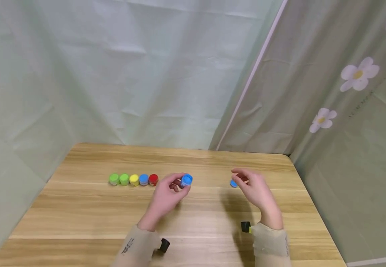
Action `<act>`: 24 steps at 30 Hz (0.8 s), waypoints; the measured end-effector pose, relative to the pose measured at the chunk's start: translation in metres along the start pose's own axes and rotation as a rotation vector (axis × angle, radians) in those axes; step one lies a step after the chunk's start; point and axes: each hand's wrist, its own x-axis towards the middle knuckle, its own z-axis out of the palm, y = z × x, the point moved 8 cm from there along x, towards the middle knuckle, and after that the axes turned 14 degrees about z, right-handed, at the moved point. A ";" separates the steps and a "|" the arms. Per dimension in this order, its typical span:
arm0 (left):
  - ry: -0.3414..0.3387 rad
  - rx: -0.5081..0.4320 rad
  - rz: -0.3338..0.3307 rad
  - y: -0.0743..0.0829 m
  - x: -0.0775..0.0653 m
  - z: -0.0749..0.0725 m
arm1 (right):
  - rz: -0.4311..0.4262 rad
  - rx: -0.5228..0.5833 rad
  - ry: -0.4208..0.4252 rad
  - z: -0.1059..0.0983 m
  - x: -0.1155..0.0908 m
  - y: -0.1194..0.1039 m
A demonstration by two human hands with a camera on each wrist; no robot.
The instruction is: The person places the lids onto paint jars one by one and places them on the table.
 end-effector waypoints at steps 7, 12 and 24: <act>0.030 -0.139 0.147 0.027 0.006 -0.027 | 0.068 -0.060 -0.105 0.019 0.003 0.016; 0.074 -0.266 0.198 0.038 0.007 -0.035 | 0.127 -0.071 -0.168 0.029 0.004 0.023; 0.175 -0.437 0.179 0.039 0.002 -0.042 | 0.110 -0.131 -0.196 0.055 0.017 0.029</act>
